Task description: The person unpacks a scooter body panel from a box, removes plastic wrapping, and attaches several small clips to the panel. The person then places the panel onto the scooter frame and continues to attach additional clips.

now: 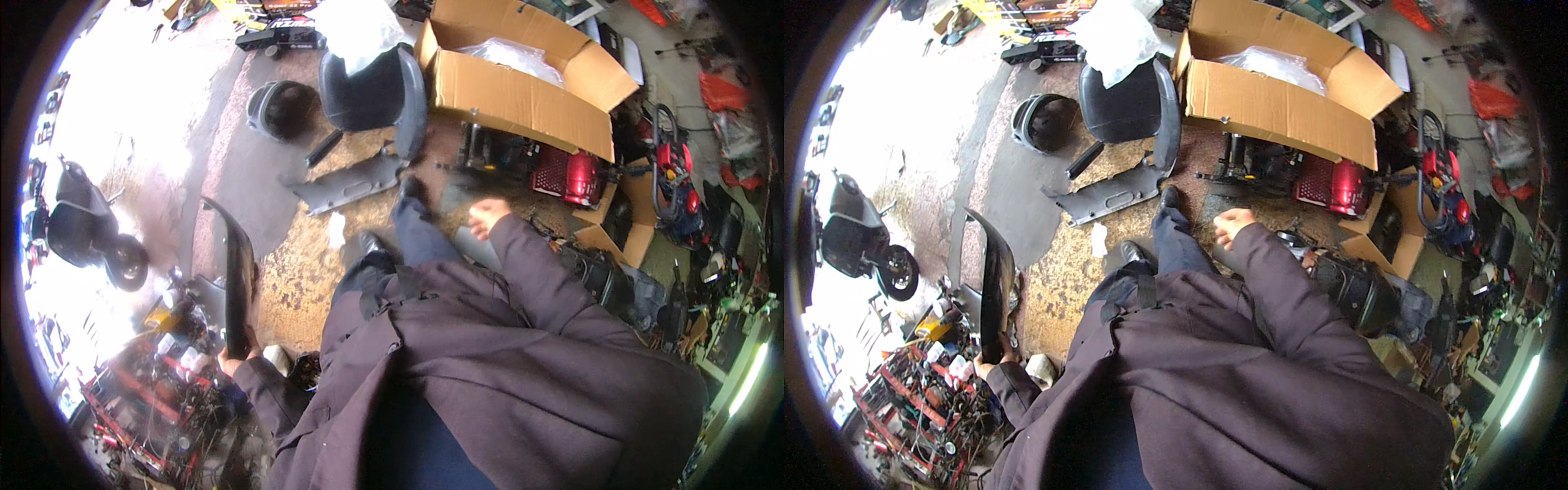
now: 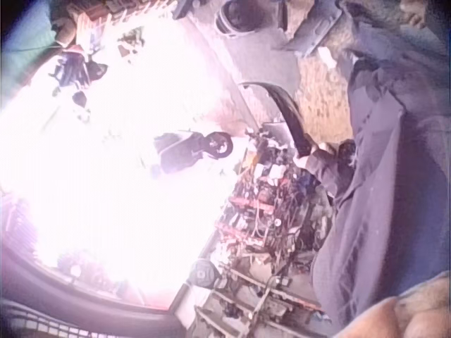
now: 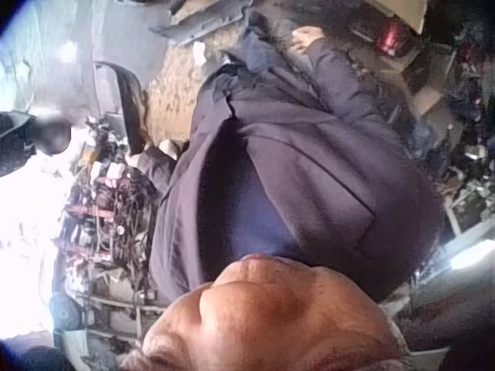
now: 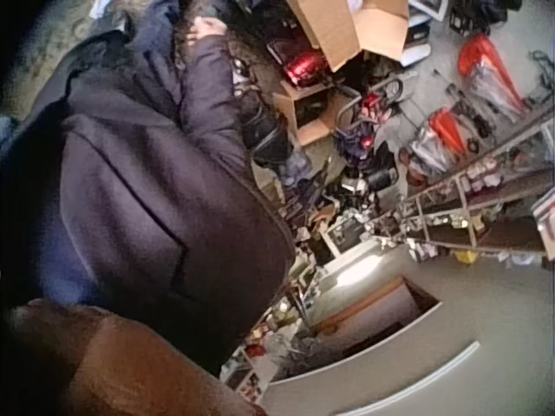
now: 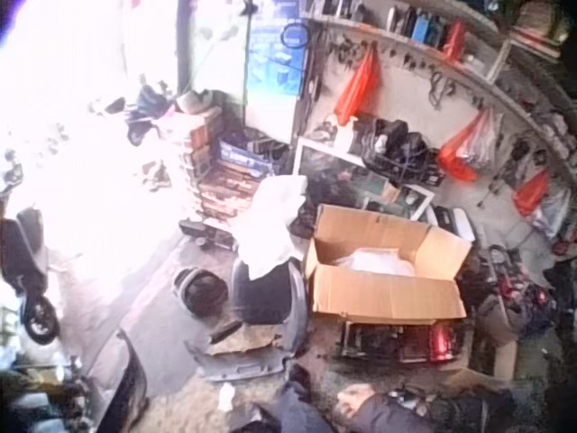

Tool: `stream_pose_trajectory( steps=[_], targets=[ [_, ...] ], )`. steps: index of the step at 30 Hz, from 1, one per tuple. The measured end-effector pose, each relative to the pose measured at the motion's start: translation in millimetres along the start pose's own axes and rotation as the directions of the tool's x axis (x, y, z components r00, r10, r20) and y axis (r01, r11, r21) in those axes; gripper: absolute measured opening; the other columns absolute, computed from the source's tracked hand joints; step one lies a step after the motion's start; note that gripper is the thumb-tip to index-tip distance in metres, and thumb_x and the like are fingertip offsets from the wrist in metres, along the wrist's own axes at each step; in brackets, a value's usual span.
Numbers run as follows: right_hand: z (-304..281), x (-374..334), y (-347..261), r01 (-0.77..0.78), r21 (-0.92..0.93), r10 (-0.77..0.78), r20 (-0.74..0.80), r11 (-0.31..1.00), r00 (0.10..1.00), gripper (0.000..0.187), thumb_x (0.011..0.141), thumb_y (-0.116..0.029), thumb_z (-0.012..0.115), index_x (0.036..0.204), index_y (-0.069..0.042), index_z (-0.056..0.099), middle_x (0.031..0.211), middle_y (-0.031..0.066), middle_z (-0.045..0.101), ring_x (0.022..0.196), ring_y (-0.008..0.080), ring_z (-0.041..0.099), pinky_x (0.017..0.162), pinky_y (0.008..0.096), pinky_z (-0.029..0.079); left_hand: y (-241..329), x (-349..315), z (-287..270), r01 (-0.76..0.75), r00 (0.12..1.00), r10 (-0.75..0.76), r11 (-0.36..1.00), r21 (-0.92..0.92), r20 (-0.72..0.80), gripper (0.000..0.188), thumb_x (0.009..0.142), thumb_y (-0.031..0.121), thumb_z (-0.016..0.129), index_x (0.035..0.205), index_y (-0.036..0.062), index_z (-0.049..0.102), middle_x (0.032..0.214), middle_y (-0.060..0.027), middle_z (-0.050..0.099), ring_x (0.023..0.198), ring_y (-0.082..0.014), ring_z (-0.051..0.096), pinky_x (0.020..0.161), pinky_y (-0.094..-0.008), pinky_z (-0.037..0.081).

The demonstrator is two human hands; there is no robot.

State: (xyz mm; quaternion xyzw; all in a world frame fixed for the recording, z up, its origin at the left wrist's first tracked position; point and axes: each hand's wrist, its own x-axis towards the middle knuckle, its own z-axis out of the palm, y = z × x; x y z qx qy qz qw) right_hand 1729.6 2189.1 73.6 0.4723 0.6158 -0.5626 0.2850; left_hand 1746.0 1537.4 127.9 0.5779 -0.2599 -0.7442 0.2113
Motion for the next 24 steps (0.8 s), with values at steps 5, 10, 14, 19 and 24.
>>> stream_pose_trajectory(
  steps=[5,10,14,19,24],
  targets=[
    [-69,70,-40,-0.084,0.371,0.124,-0.085,0.925,0.989,0.035,0.091,-0.025,0.064,0.117,-0.005,0.053,0.096,0.0179,0.066,0.067,0.0276,0.065,0.054,0.0430,0.055,-9,-32,48,-0.024,0.999,0.023,0.999,0.026,0.039,0.050,0.068,0.024,0.052,0.106,-0.0063,0.062,0.105,-0.0222,0.065,0.097,-0.0430,0.062,0.086,-0.0572,0.053],
    [-150,134,-85,-0.044,0.588,0.159,-0.145,0.808,0.976,0.068,0.086,-0.043,0.069,0.137,-0.008,0.041,0.111,0.0191,0.059,0.084,0.0304,0.062,0.068,0.0465,0.055,-33,-63,105,-0.106,0.993,0.104,0.994,0.029,0.051,0.048,0.072,0.022,0.050,0.108,-0.0081,0.061,0.108,-0.0242,0.064,0.103,-0.0459,0.060,0.090,-0.0602,0.052],
    [-201,174,-131,0.054,0.719,0.099,-0.168,0.693,0.981,0.109,0.076,-0.050,0.075,0.150,-0.003,0.009,0.137,0.0267,0.036,0.117,0.0382,0.050,0.089,0.0533,0.051,-45,-79,133,-0.222,0.973,0.230,0.941,0.257,-0.001,0.046,0.077,0.020,0.050,0.112,-0.0079,0.059,0.110,-0.0236,0.063,0.103,-0.0416,0.061,0.089,-0.0536,0.052],
    [-218,205,-194,0.004,0.918,0.333,-0.147,0.396,0.932,0.117,0.071,-0.054,0.076,0.151,-0.008,0.004,0.146,0.0301,0.022,0.128,0.0474,0.035,0.096,0.0627,0.043,-68,-88,165,-0.028,0.999,0.031,0.994,0.109,-0.023,0.059,0.071,0.028,0.052,0.117,-0.0077,0.059,0.113,-0.0250,0.063,0.105,-0.0420,0.060,0.095,-0.0539,0.049],
    [-208,230,-228,0.208,0.774,0.176,-0.380,0.599,0.908,0.094,0.076,-0.054,0.070,0.148,-0.014,0.025,0.151,0.0258,0.020,0.128,0.0454,0.036,0.095,0.0601,0.042,-92,-96,185,-0.219,0.974,0.224,0.913,0.344,0.026,0.046,0.078,0.026,0.057,0.109,-0.0075,0.065,0.105,-0.0206,0.068,0.098,-0.0323,0.065,0.089,-0.0432,0.052]
  ],
)
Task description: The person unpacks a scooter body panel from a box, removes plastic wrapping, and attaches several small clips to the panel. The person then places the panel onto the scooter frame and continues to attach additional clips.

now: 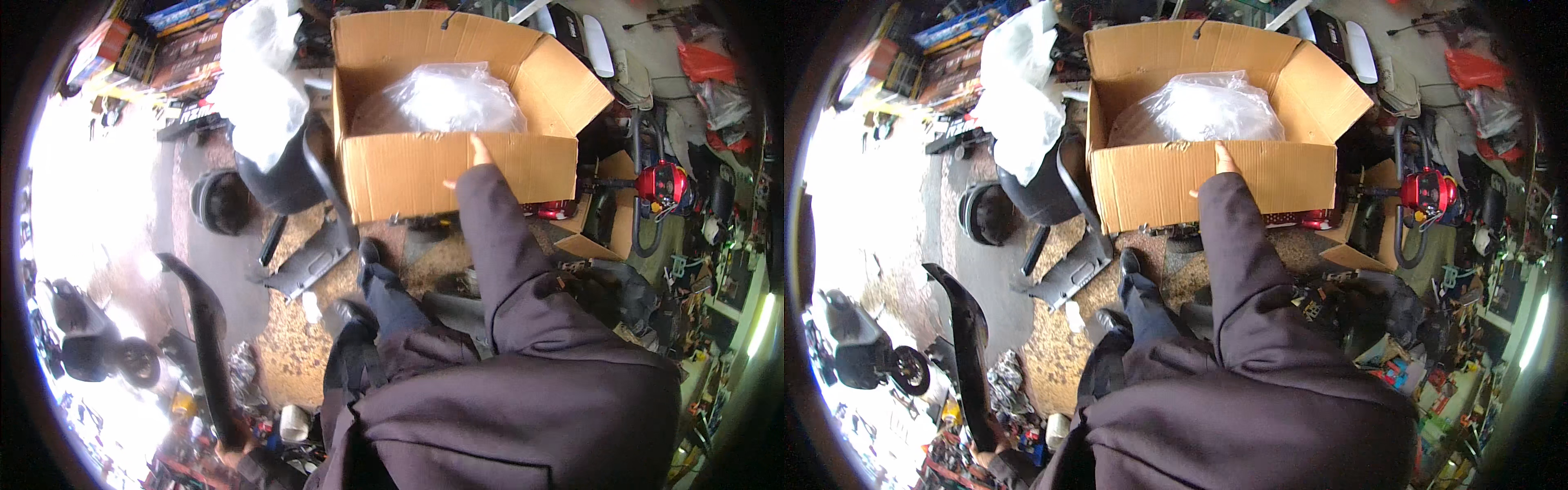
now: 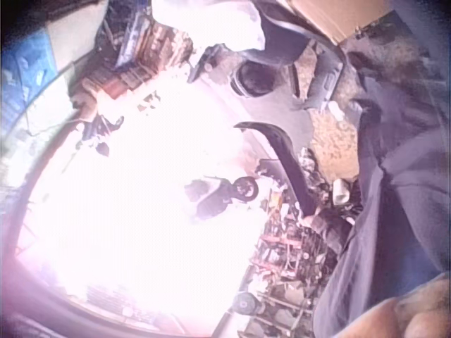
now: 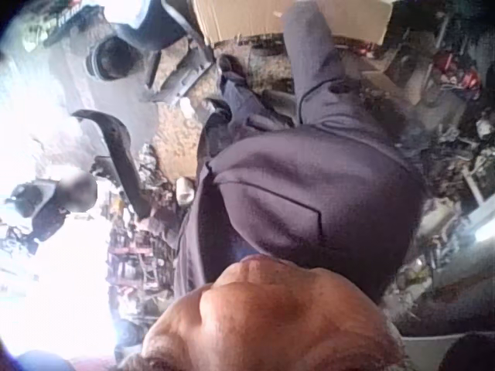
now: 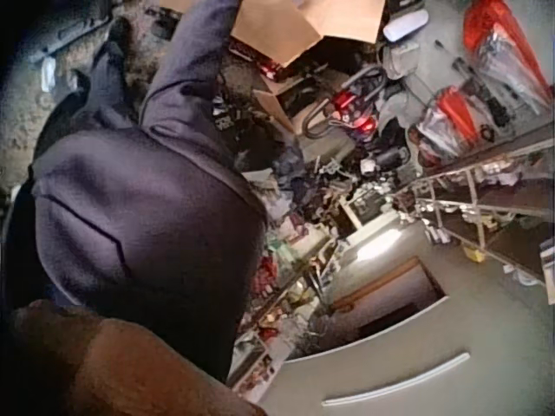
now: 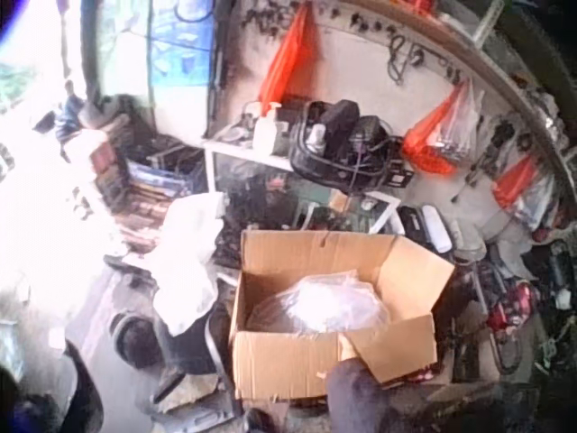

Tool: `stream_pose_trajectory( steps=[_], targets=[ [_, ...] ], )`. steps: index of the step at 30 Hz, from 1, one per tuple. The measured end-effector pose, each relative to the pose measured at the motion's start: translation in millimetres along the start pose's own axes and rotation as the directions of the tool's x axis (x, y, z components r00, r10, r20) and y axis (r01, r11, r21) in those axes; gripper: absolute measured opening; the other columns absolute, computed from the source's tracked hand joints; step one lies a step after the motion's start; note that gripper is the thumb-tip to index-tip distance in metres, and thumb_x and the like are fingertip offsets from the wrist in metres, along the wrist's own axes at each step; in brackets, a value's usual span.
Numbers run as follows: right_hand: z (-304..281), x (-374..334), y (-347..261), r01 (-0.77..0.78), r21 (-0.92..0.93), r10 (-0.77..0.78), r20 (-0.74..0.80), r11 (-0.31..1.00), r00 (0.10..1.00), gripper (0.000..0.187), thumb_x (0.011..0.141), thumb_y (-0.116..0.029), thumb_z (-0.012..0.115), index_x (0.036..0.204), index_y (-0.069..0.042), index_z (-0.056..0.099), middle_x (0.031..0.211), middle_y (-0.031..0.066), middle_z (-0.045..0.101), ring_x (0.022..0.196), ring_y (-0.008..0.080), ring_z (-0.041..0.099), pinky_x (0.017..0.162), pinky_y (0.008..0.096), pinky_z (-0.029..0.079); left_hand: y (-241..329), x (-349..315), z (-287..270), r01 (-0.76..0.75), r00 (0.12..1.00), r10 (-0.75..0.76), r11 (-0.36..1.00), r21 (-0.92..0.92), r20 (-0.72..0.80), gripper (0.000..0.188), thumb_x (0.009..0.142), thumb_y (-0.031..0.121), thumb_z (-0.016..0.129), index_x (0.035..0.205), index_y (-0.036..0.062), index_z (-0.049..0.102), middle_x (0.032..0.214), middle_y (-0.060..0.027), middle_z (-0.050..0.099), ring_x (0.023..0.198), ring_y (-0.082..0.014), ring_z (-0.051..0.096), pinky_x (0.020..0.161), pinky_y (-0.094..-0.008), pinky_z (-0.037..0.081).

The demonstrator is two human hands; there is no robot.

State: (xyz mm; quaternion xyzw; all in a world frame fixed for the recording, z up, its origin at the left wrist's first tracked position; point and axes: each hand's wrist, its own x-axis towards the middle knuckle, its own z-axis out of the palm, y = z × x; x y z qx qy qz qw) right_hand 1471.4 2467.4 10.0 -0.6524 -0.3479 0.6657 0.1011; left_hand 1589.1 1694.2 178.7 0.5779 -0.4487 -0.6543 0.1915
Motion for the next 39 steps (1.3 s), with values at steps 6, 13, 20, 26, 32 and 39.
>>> stream_pose_trajectory(
  steps=[6,13,20,26,32,39],
  targets=[
    [31,103,10,-0.013,-0.117,0.000,-0.106,0.993,0.994,0.086,0.075,-0.049,0.070,0.142,-0.008,0.035,0.147,0.0255,0.030,0.128,0.0394,0.041,0.098,0.0506,0.042,-27,-17,43,-0.085,0.996,0.088,0.981,0.174,-0.011,0.047,0.077,0.026,0.057,0.109,-0.0076,0.064,0.106,-0.0208,0.067,0.098,-0.0328,0.065,0.089,-0.0439,0.051],
    [32,211,54,-0.171,-0.259,0.123,-0.194,0.950,0.973,0.078,0.074,-0.044,0.070,0.134,0.000,0.047,0.143,0.0252,0.042,0.128,0.0325,0.046,0.102,0.0395,0.041,-42,-30,77,-0.108,0.993,0.119,0.958,0.265,-0.026,0.047,0.077,0.025,0.056,0.110,-0.0077,0.063,0.106,-0.0211,0.067,0.099,-0.0334,0.064,0.089,-0.0448,0.051],
    [3,155,70,-0.227,-0.034,0.222,-0.103,0.973,0.970,0.062,0.081,-0.037,0.063,0.133,-0.008,0.047,0.140,0.0219,0.040,0.115,0.0431,0.049,0.081,0.0591,0.049,-49,-22,96,-0.100,0.995,0.099,0.946,0.309,0.019,0.048,0.076,0.025,0.056,0.111,-0.0078,0.062,0.107,-0.0213,0.066,0.099,-0.0341,0.064,0.090,-0.0457,0.050],
    [12,150,60,0.009,-0.254,-0.058,-0.186,0.967,0.981,0.070,0.068,-0.039,0.070,0.121,0.005,0.058,0.130,0.0242,0.056,0.120,0.0296,0.055,0.101,0.0386,0.042,-54,-7,115,-0.103,0.992,0.078,0.948,0.302,0.095,0.048,0.076,0.025,0.056,0.111,-0.0078,0.061,0.108,-0.0215,0.066,0.100,-0.0346,0.064,0.090,-0.0464,0.050],
    [14,104,37,-0.036,-0.465,-0.147,-0.351,0.885,0.925,0.090,0.069,-0.045,0.075,0.135,0.008,0.044,0.136,0.0282,0.049,0.127,0.0354,0.048,0.106,0.0401,0.038,-74,-13,163,-0.126,0.984,0.081,0.946,0.298,0.159,0.049,0.076,0.024,0.055,0.112,-0.0079,0.061,0.108,-0.0217,0.065,0.100,-0.0352,0.063,0.091,-0.0471,0.050],
    [30,166,-132,0.580,-0.767,-0.562,0.360,0.276,0.744,0.091,0.066,-0.037,0.083,0.141,-0.007,0.040,0.144,0.0250,0.040,0.132,0.0368,0.041,0.107,0.0437,0.037,-117,-41,250,-0.175,0.981,0.132,0.919,0.353,0.143,0.049,0.075,0.024,0.055,0.112,-0.0080,0.060,0.109,-0.0220,0.065,0.101,-0.0358,0.063,0.091,-0.0480,0.050]
  ],
)
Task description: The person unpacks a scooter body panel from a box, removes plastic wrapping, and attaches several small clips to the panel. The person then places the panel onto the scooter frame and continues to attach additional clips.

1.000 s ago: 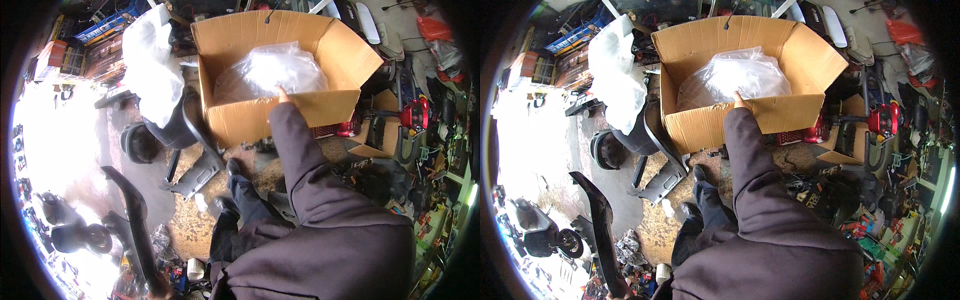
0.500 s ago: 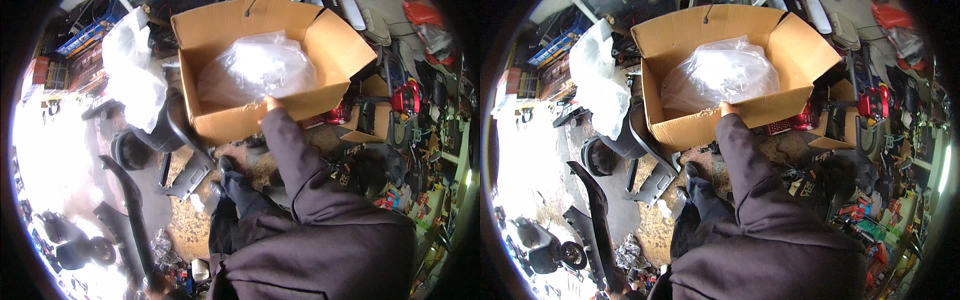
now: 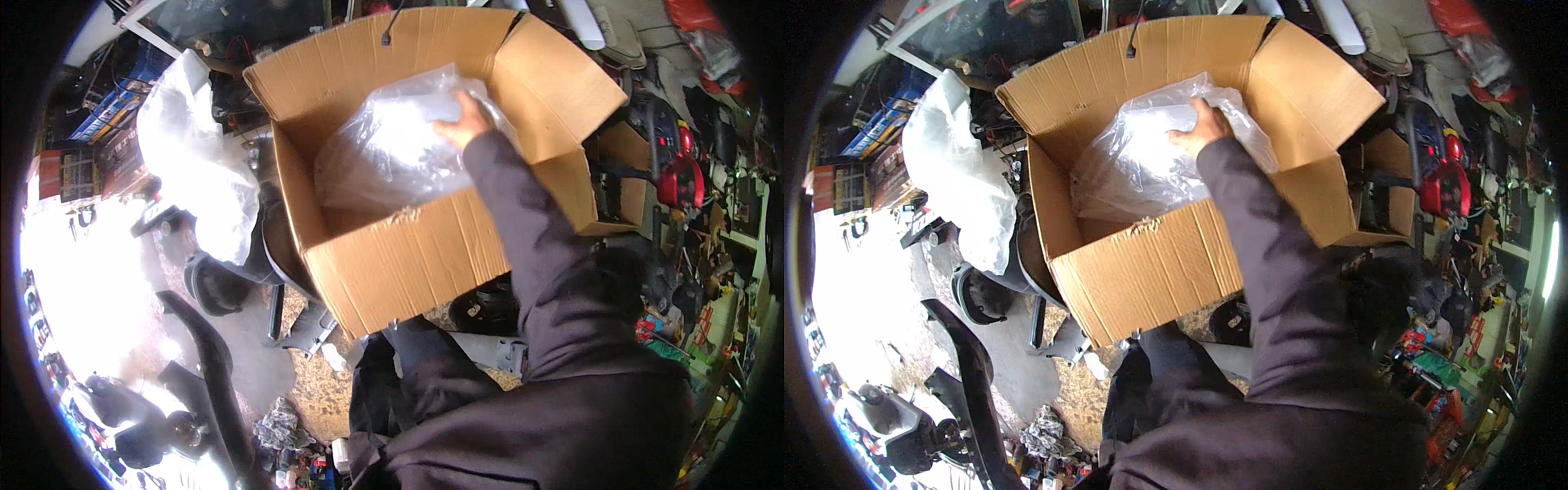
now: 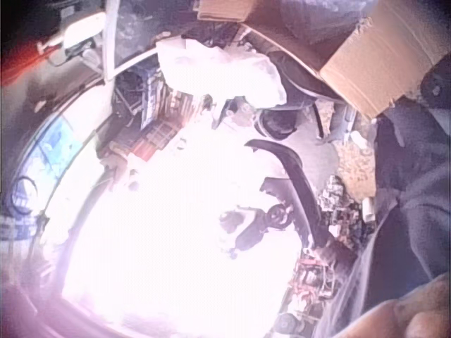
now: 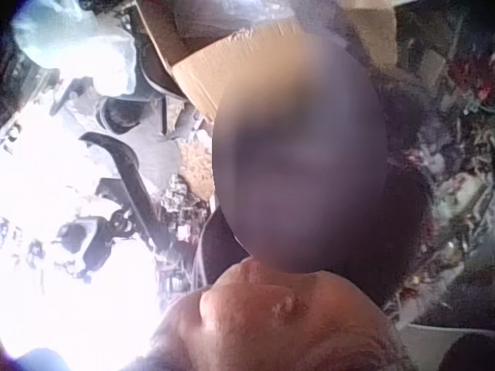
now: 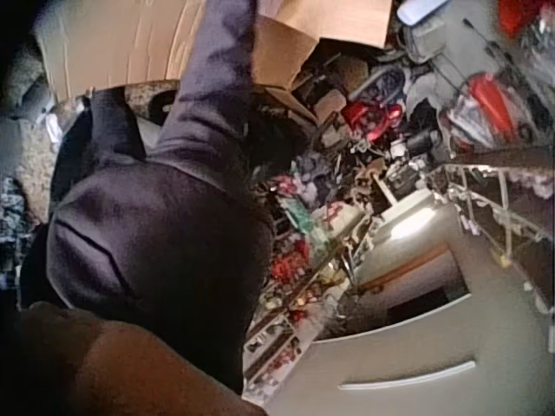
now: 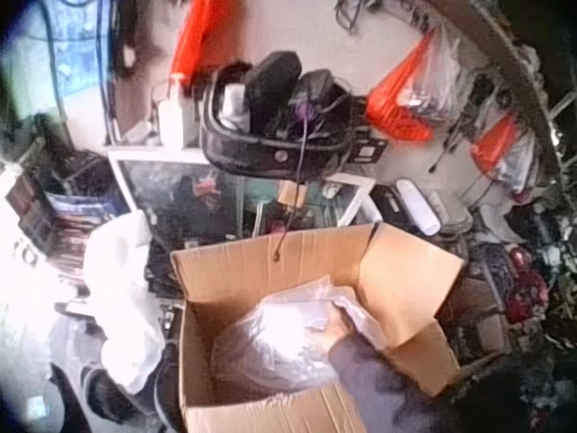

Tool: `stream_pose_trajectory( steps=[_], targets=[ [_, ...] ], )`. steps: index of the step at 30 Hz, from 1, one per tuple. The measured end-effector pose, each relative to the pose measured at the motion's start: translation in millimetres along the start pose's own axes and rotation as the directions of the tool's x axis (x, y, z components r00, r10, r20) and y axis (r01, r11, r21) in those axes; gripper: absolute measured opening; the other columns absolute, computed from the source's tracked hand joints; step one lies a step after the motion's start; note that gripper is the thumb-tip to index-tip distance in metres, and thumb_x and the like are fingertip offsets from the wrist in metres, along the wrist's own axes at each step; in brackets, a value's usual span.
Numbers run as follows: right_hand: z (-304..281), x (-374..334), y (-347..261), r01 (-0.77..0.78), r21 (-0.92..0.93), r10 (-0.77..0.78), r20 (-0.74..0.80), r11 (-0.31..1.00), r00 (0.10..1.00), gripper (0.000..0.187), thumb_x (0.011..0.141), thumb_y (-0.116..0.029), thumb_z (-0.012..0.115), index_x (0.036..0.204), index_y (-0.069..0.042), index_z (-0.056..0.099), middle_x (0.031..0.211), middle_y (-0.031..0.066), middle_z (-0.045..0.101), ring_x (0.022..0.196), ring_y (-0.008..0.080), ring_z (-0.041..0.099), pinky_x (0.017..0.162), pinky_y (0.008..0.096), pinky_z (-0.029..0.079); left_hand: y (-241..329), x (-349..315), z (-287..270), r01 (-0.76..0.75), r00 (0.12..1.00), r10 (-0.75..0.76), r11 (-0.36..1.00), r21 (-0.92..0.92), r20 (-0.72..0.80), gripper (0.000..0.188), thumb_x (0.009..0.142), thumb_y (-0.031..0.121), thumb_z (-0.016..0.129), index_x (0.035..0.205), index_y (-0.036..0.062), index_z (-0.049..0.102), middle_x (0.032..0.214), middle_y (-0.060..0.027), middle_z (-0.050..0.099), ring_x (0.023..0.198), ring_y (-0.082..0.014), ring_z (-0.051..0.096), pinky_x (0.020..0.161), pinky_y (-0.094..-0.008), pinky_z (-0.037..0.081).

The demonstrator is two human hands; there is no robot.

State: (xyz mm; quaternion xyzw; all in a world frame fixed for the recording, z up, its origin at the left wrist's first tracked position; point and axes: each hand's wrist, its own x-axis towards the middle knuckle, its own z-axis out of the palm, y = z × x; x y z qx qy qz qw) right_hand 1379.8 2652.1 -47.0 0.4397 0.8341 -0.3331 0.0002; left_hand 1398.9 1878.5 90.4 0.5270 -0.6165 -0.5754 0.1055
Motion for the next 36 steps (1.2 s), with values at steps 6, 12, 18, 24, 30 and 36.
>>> stream_pose_trajectory(
  steps=[6,12,18,24,30,36],
  targets=[
    [68,93,72,-0.004,-0.544,0.154,0.230,0.839,0.961,0.124,0.054,-0.044,0.089,0.152,-0.023,0.018,0.155,0.0216,0.020,0.140,0.0445,0.023,0.110,0.0568,0.029,-6,-9,29,-0.038,0.996,0.041,0.998,0.042,-0.076,0.050,0.075,0.024,0.054,0.113,-0.0081,0.059,0.109,-0.0222,0.064,0.101,-0.0364,0.062,0.092,-0.0487,0.049],
    [195,46,44,0.638,-0.290,0.037,0.925,0.713,0.379,0.037,0.076,-0.035,0.066,0.092,-0.002,0.070,0.094,0.0215,0.068,0.086,0.0315,0.066,0.079,0.0446,0.051,-7,-12,58,-0.036,0.998,0.041,0.995,0.098,-0.056,0.050,0.075,0.024,0.054,0.114,-0.0081,0.058,0.110,-0.0224,0.064,0.102,-0.0369,0.062,0.092,-0.0495,0.049],
    [183,-85,-195,0.466,0.804,-0.775,-0.011,0.369,0.632,0.016,0.085,-0.016,0.058,0.087,-0.001,0.064,0.082,0.0163,0.065,0.074,0.0288,0.061,0.073,0.0426,0.049,12,-6,108,-0.044,0.996,0.032,0.990,0.136,0.086,0.051,0.074,0.023,0.054,0.114,-0.0082,0.057,0.111,-0.0226,0.063,0.102,-0.0375,0.062,0.092,-0.0502,0.049],
    [103,-129,-280,0.078,0.950,-0.622,0.135,0.304,0.772,0.014,0.077,-0.008,0.063,0.073,0.004,0.056,0.072,0.0244,0.061,0.068,0.0336,0.062,0.067,0.0440,0.047,38,-9,129,-0.099,0.981,0.074,0.986,0.137,0.180,0.052,0.074,0.023,0.053,0.115,-0.0083,0.057,0.111,-0.0228,0.063,0.103,-0.0380,0.061,0.093,-0.0509,0.048],
    [108,-109,-227,0.135,0.786,-0.503,0.243,0.603,0.830,0.019,0.078,-0.011,0.059,0.087,0.005,0.062,0.083,0.0281,0.065,0.080,0.0410,0.065,0.078,0.0464,0.050,30,-15,126,-0.057,0.984,0.035,0.991,0.124,0.175,0.052,0.074,0.023,0.053,0.115,-0.0084,0.056,0.112,-0.0230,0.063,0.103,-0.0386,0.061,0.093,-0.0517,0.048],
    [124,-116,-198,0.154,0.649,-0.408,0.261,0.745,0.875,0.024,0.080,-0.015,0.058,0.090,0.006,0.060,0.081,0.0283,0.064,0.077,0.0418,0.064,0.074,0.0463,0.050,26,-19,124,-0.026,0.988,0.006,0.991,0.129,0.155,0.053,0.073,0.023,0.053,0.116,-0.0084,0.055,0.112,-0.0232,0.062,0.104,-0.0391,0.061,0.094,-0.0524,0.048]
  ],
)
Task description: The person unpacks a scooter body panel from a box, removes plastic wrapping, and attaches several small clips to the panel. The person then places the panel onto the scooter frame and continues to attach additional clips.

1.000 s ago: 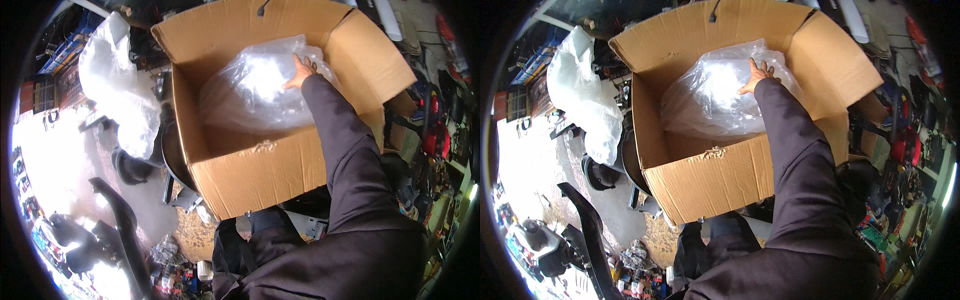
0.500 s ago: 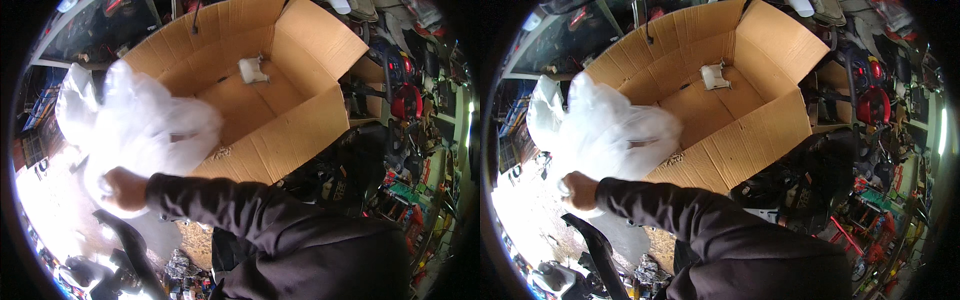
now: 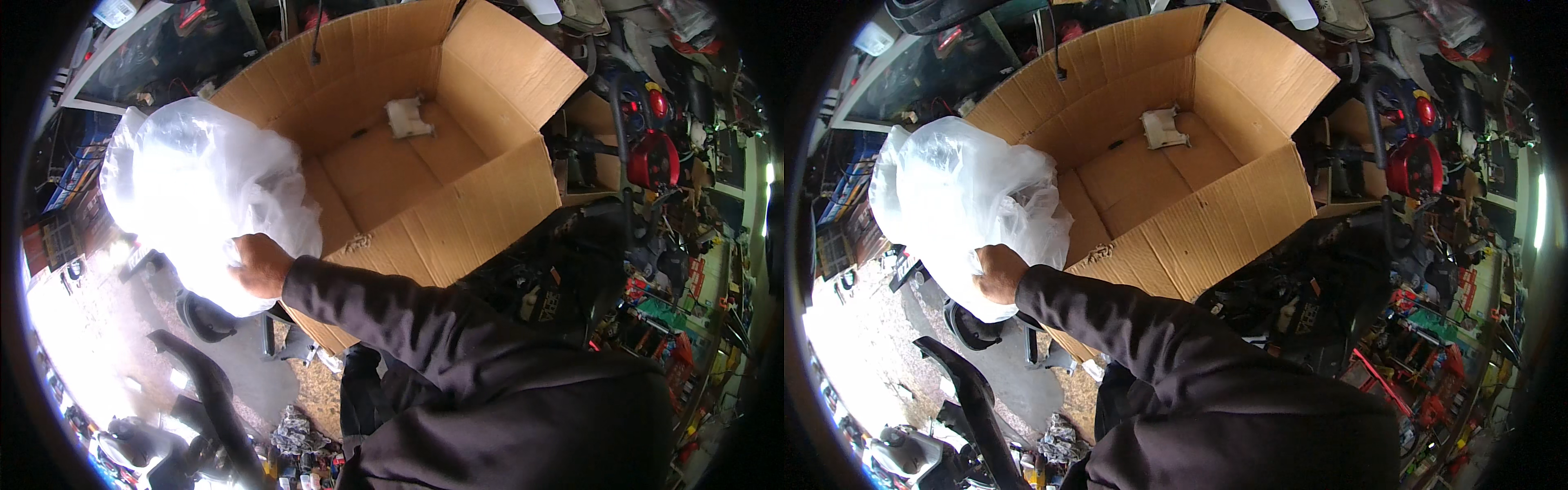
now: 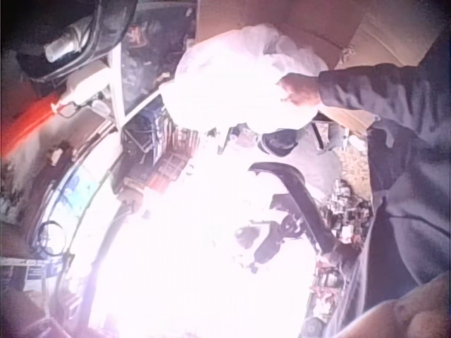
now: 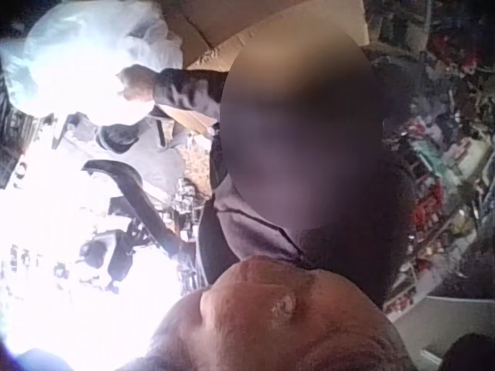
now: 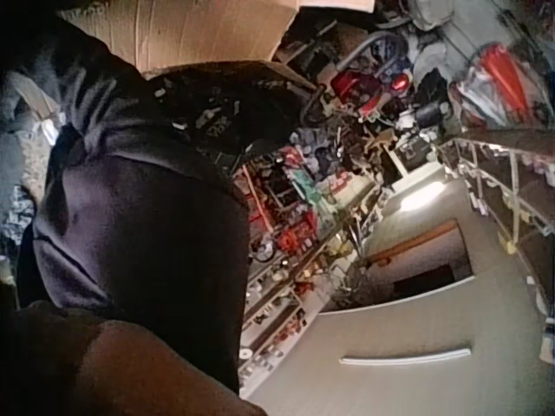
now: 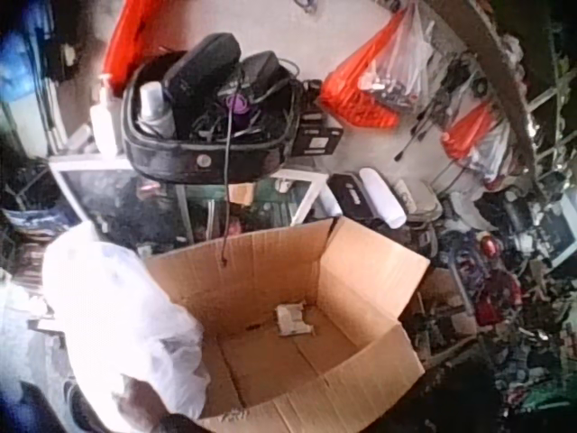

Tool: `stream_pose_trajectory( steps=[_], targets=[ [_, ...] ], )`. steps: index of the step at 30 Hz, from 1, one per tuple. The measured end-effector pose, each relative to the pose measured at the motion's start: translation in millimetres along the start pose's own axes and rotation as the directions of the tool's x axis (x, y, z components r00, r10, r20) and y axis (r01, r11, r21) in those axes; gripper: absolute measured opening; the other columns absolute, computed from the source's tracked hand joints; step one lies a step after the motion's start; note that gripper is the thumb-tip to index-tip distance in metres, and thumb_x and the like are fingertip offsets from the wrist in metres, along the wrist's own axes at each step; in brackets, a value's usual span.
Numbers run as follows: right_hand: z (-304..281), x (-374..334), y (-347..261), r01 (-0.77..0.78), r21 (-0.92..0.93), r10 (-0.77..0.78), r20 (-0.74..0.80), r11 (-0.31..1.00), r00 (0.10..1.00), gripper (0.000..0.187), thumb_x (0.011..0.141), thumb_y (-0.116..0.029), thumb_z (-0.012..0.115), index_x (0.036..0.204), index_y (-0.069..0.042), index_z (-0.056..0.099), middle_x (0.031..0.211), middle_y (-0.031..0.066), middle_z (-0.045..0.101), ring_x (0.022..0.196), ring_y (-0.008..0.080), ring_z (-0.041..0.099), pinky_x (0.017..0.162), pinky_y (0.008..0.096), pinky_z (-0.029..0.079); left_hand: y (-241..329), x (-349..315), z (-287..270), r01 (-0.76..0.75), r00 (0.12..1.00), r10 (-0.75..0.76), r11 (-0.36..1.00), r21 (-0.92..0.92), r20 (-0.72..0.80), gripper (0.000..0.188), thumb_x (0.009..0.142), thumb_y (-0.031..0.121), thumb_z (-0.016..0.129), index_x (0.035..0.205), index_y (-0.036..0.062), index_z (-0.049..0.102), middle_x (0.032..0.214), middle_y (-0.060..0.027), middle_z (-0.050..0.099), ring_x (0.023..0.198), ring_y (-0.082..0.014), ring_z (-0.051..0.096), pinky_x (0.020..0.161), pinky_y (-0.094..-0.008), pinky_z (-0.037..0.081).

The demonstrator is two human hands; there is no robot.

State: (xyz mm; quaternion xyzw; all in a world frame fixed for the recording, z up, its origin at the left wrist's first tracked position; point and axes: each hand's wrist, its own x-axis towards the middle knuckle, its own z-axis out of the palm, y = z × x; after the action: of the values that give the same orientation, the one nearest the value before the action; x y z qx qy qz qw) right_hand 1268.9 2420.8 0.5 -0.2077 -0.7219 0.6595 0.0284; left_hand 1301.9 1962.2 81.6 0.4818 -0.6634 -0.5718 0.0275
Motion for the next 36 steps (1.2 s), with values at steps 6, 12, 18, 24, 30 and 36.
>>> stream_pose_trajectory(
  steps=[6,12,18,24,30,36],
  targets=[
    [-9,-5,20,0.018,-0.005,-0.018,0.050,1.000,0.999,0.024,0.080,-0.011,0.059,0.096,0.006,0.061,0.085,0.0270,0.065,0.081,0.0409,0.064,0.077,0.0439,0.051,1,-3,-2,0.001,1.000,-0.001,1.000,0.009,-0.010,0.053,0.073,0.022,0.052,0.116,-0.0085,0.054,0.113,-0.0234,0.062,0.104,-0.0397,0.060,0.094,-0.0531,0.047],
    [-79,-17,51,-0.275,-0.468,0.346,0.073,0.840,0.935,0.031,0.082,-0.020,0.060,0.106,-0.002,0.064,0.097,0.0225,0.067,0.092,0.0361,0.065,0.084,0.0436,0.052,1,-4,-8,0.019,0.999,-0.019,1.000,0.000,-0.026,0.054,0.072,0.022,0.052,0.117,-0.0086,0.054,0.114,-0.0236,0.061,0.105,-0.0402,0.060,0.094,-0.0539,0.047],
    [-126,-29,77,-0.315,-0.703,0.510,0.078,0.637,0.857,0.031,0.078,-0.022,0.061,0.102,-0.004,0.067,0.105,0.0206,0.067,0.100,0.0345,0.064,0.090,0.0415,0.050,0,-6,-14,0.033,0.999,-0.033,0.999,-0.011,-0.030,0.055,0.072,0.022,0.052,0.117,-0.0086,0.053,0.114,-0.0238,0.061,0.105,-0.0408,0.059,0.095,-0.0546,0.047],
    [-209,-7,128,-0.247,-0.932,0.657,-0.013,0.265,0.754,0.036,0.077,-0.020,0.066,0.112,-0.011,0.069,0.116,0.0166,0.065,0.111,0.0306,0.062,0.095,0.0423,0.049,0,-7,-23,0.040,0.998,-0.041,0.999,-0.020,-0.042,0.055,0.072,0.022,0.051,0.118,-0.0087,0.052,0.115,-0.0240,0.060,0.105,-0.0413,0.059,0.095,-0.0554,0.046],
    [-304,-46,106,-0.610,-0.773,0.224,-0.573,0.174,0.789,0.068,0.076,-0.032,0.074,0.133,-0.005,0.048,0.134,0.0225,0.050,0.124,0.0394,0.047,0.102,0.0474,0.041,3,-10,-40,0.055,0.997,-0.057,0.997,-0.055,-0.042,0.056,0.071,0.021,0.051,0.119,-0.0088,0.051,0.115,-0.0242,0.060,0.106,-0.0419,0.059,0.096,-0.0561,0.046],
    [-258,-115,88,-0.750,-0.103,0.411,-0.784,0.653,0.465,0.101,0.066,-0.047,0.080,0.140,0.005,0.035,0.145,0.0285,0.036,0.135,0.0376,0.036,0.108,0.0428,0.035,13,-22,-57,0.065,0.997,-0.069,0.990,-0.123,-0.024,0.057,0.071,0.021,0.051,0.119,-0.0089,0.051,0.116,-0.0244,0.059,0.106,-0.0424,0.058,0.096,-0.0568,0.046]
  ],
)
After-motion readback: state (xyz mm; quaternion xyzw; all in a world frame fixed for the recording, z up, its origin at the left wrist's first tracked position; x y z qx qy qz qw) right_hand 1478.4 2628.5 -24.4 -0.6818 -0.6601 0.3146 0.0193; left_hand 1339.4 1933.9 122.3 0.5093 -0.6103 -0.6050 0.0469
